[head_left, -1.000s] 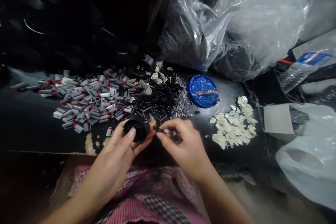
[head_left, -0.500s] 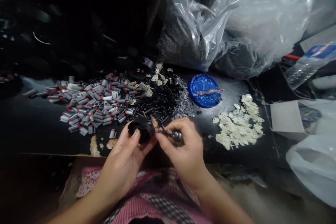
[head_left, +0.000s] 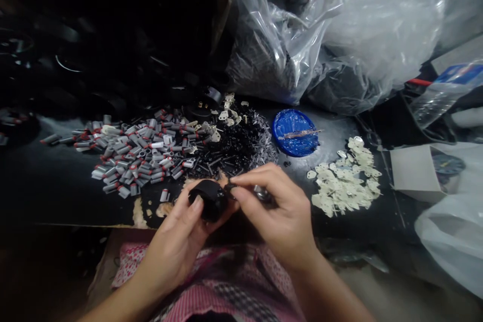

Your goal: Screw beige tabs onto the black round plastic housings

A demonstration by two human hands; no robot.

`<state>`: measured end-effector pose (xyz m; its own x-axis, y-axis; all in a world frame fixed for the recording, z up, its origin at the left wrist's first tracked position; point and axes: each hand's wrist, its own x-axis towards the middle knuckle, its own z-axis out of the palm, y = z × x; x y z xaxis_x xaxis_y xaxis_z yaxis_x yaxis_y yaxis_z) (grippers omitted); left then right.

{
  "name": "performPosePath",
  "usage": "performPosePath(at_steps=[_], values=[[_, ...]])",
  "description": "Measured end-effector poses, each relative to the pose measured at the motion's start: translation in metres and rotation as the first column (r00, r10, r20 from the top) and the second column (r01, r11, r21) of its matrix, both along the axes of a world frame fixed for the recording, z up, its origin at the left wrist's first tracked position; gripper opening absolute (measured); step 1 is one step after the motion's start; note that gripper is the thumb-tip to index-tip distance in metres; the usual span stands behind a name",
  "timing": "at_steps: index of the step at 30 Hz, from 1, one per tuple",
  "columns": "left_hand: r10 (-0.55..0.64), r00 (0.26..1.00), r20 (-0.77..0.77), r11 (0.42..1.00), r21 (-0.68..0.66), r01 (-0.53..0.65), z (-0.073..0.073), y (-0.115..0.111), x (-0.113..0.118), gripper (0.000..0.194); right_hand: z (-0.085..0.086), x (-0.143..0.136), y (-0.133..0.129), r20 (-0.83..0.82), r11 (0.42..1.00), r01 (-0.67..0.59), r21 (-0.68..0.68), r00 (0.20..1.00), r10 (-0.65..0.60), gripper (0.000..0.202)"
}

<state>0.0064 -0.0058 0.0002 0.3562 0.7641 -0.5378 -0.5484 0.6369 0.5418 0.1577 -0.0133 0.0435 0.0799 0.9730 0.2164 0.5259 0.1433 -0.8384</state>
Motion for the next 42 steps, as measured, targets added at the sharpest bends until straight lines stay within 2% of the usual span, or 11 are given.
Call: performPosePath(at_steps=[4,12,15,18,20,24,27,30,33,38,42], values=[[-0.021,1.000,-0.015,1.000,-0.018,0.021,0.001,0.001,-0.001,0.015,-0.001,0.000,0.000,-0.031,0.996,-0.073,-0.043,0.997,0.071,0.009],[-0.042,0.999,0.024,0.998,-0.049,0.044,-0.002,-0.001,0.000,0.018,-0.009,-0.005,-0.009,-0.016,0.999,-0.026,0.027,1.000,0.027,0.010],[-0.061,0.998,0.005,0.998,-0.031,0.062,-0.004,0.000,-0.005,0.017,-0.004,-0.003,-0.007,-0.174,0.989,-0.101,-0.104,0.981,0.082,0.009],[-0.154,0.988,0.024,0.988,0.010,0.154,-0.004,0.003,-0.010,0.017,0.003,-0.001,-0.005,-0.332,0.939,-0.161,-0.304,0.942,0.054,0.011],[-0.181,0.983,0.005,0.983,0.010,0.181,-0.003,0.005,-0.012,0.017,0.005,-0.001,-0.006,-0.290,0.933,-0.139,-0.332,0.956,0.039,0.011],[-0.157,0.985,-0.069,0.987,0.011,0.158,-0.001,0.009,-0.013,0.015,0.003,-0.004,-0.013,0.020,0.994,-0.074,-0.084,0.997,0.076,0.010],[-0.142,0.987,-0.077,0.989,0.032,0.145,-0.004,0.009,-0.012,0.016,0.003,-0.005,-0.015,0.240,0.993,-0.112,0.023,0.965,0.103,0.010],[-0.148,0.986,-0.078,0.989,0.014,0.149,-0.007,0.009,-0.011,0.018,0.007,-0.002,-0.013,0.374,0.986,-0.165,0.030,0.916,0.142,0.008],[-0.128,0.988,-0.085,0.991,0.031,0.131,-0.006,0.010,-0.011,0.018,0.011,0.002,-0.011,0.337,0.980,-0.198,-0.026,0.921,0.196,0.013],[0.012,0.985,-0.173,0.998,0.065,-0.001,-0.003,0.016,-0.018,0.014,0.015,0.009,-0.010,0.124,0.912,-0.236,-0.336,0.949,0.291,0.032],[0.005,0.964,-0.266,0.994,0.109,0.025,0.001,0.019,-0.024,0.013,0.017,0.010,-0.007,0.075,0.872,-0.318,-0.371,0.926,0.370,0.034]])
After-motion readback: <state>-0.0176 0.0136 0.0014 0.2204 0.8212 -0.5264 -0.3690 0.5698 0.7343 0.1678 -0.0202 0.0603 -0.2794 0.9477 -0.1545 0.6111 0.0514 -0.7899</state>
